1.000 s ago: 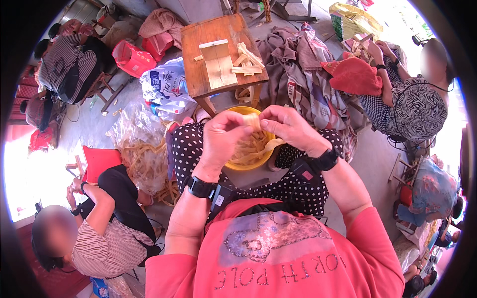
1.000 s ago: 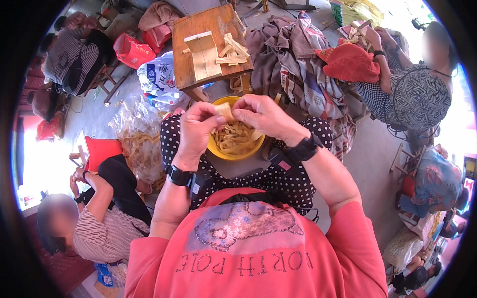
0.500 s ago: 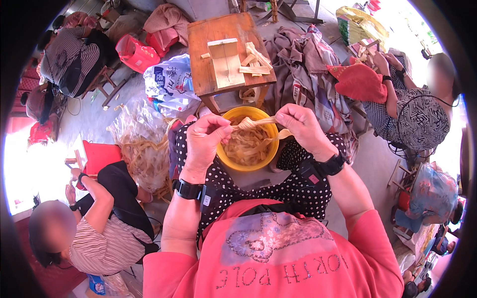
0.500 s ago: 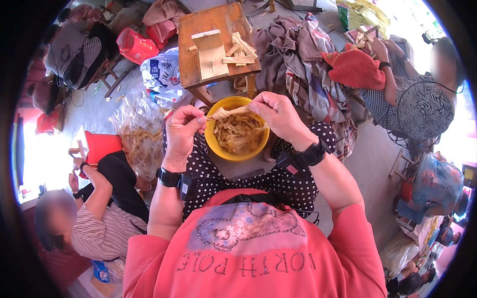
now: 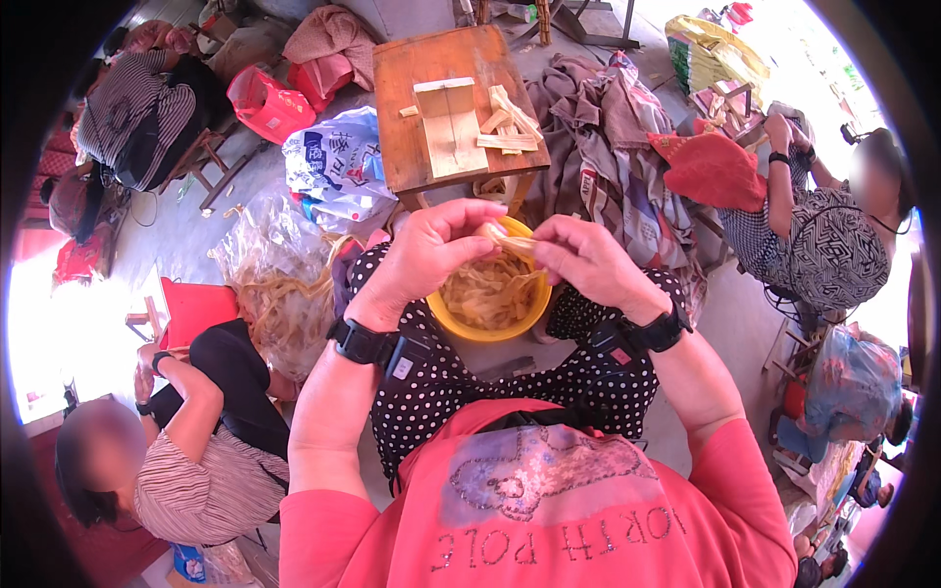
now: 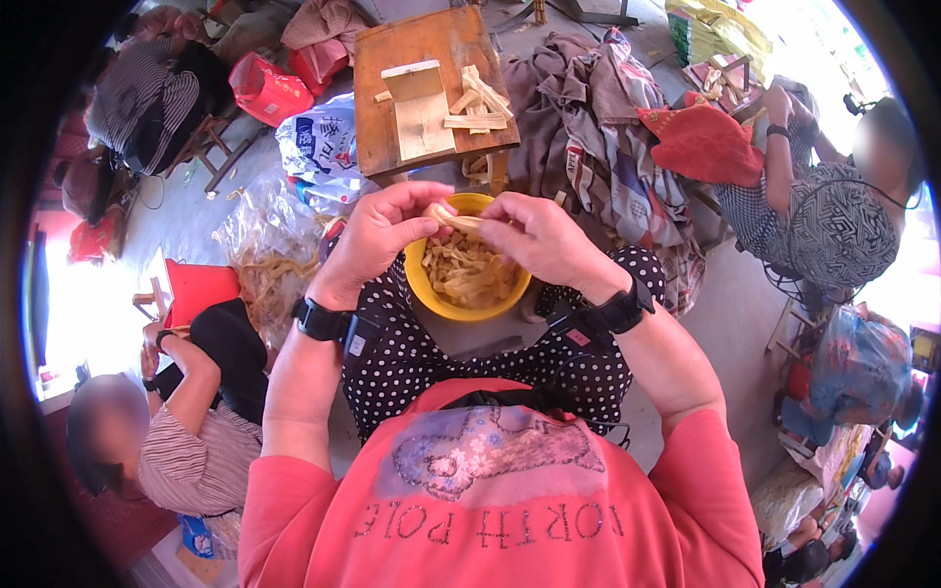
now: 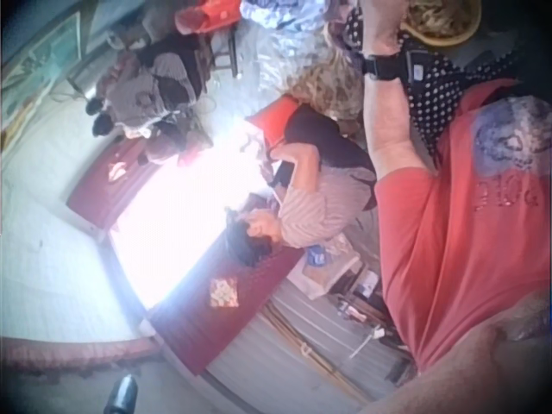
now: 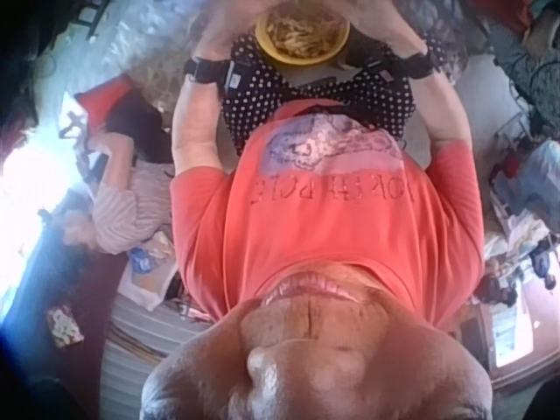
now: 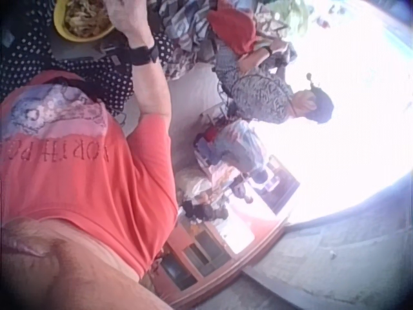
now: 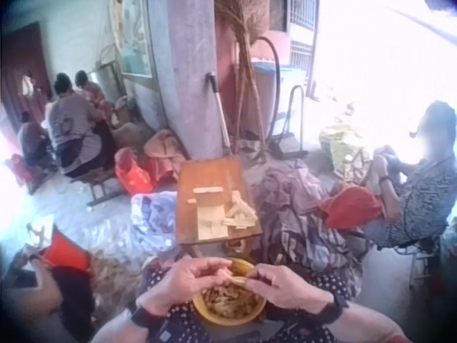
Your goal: The person assembles small rectangular wooden frames by picking up thin slats from a yellow bucket and fitting them together over a wooden mold.
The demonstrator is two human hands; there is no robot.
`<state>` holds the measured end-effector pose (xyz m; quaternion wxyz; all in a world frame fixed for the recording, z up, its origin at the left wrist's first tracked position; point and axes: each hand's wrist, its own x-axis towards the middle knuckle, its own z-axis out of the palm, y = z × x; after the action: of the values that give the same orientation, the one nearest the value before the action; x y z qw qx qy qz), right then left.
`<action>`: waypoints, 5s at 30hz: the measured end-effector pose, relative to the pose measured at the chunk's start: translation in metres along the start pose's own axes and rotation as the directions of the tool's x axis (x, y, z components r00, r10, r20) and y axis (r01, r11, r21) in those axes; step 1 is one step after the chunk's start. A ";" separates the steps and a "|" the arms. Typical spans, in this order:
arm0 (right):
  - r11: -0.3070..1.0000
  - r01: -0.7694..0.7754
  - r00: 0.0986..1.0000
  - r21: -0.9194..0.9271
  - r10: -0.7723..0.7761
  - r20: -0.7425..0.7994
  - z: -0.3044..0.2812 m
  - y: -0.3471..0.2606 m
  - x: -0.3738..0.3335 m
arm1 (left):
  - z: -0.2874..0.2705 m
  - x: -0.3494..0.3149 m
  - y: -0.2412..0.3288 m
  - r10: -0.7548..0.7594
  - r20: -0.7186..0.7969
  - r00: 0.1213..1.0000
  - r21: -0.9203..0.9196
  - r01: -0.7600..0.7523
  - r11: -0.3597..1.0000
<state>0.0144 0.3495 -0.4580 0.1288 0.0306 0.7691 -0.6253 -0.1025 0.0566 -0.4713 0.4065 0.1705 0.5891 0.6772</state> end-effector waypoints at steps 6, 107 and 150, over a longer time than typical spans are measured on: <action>0.990 0.096 0.995 -0.102 -0.094 0.023 0.008 0.010 0.032 | -0.001 0.023 -0.001 0.039 0.028 0.999 0.095 -0.041 0.995; 0.822 -0.237 0.971 0.518 0.193 0.139 0.017 -0.022 -0.076 | 0.104 -0.078 0.031 -0.062 0.012 0.998 -0.576 0.057 0.815; 0.879 -0.274 0.961 0.389 0.232 0.151 0.055 0.080 0.041 | 0.047 -0.019 -0.094 0.409 -0.194 0.892 0.818 -0.083 0.569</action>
<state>0.0006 0.3089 -0.5537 0.2385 0.1257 0.6042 -0.7498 -0.0247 0.0705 -0.5432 0.0723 0.2862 0.8603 0.4155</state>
